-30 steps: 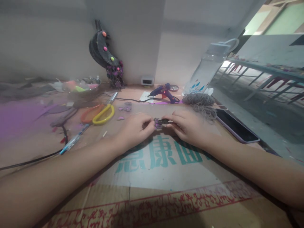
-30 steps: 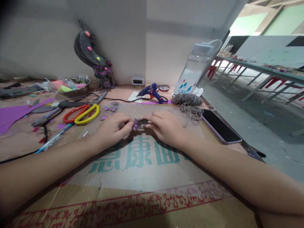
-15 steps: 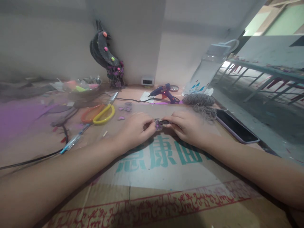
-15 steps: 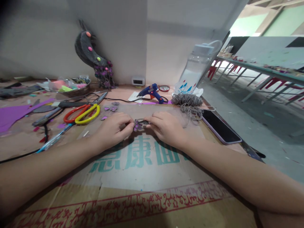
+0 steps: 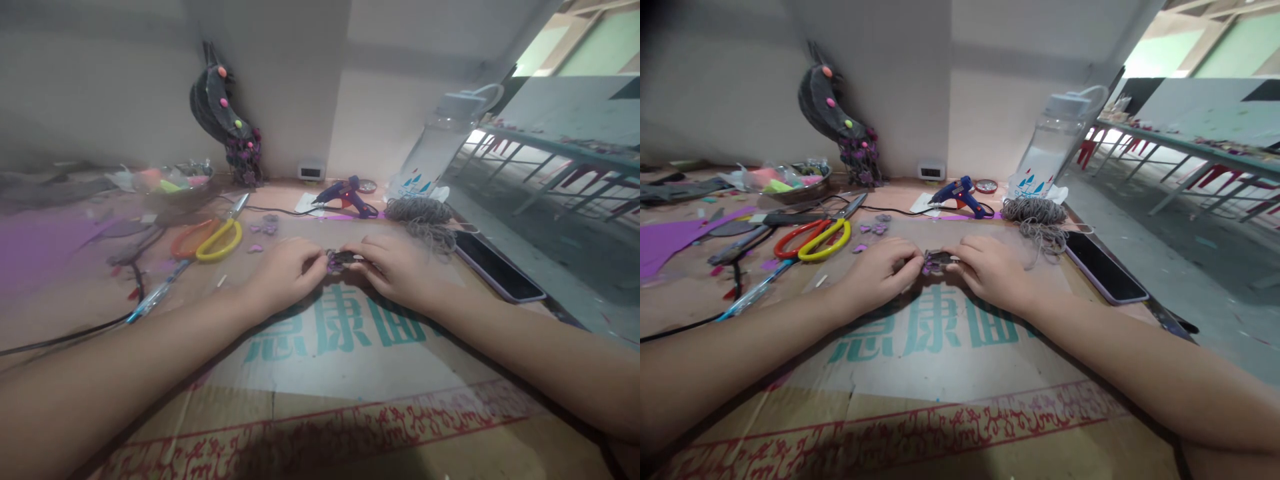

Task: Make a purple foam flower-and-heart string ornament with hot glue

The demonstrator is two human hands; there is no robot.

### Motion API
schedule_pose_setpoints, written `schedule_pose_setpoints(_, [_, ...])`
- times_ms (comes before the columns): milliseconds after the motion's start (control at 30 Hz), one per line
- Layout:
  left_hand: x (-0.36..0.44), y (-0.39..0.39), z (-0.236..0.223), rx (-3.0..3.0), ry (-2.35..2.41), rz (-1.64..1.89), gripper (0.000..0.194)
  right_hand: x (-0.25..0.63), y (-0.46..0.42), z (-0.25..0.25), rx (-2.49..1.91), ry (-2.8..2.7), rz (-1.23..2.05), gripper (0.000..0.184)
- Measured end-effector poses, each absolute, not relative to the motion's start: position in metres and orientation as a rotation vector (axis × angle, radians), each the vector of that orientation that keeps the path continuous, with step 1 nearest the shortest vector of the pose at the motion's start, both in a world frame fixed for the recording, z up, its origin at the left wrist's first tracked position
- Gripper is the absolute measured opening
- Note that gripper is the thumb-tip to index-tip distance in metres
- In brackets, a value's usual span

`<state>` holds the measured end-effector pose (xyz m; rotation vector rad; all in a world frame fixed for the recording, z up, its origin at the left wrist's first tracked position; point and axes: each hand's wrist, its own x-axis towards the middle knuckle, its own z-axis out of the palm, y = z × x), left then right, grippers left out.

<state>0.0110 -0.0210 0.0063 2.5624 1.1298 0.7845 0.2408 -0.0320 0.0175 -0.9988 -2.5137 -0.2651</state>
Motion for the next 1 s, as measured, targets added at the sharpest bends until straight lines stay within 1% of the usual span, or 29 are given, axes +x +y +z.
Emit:
schedule_pose_setpoints(267, [0.012, -0.023, 0.008, 2.566, 1.127, 0.772, 0.033, 0.241, -0.03, 0.015, -0.931, -2.521, -0.264, 0.028])
schedule_pose_setpoints(467, [0.012, -0.023, 0.009, 2.554, 1.116, 0.773, 0.031, 0.239, -0.035, 0.024, -0.996, -2.577, -0.278, 0.026])
schedule_pose_setpoints(700, [0.012, -0.022, 0.006, 2.576, 1.104, 0.803, 0.033, 0.242, -0.028, 0.01, -0.939, -2.513, -0.276, 0.028])
schedule_pose_setpoints(1000, [0.012, -0.022, 0.005, 2.577, 1.094, 0.797, 0.033, 0.241, -0.029, 0.012, -0.944, -2.508, -0.253, 0.027])
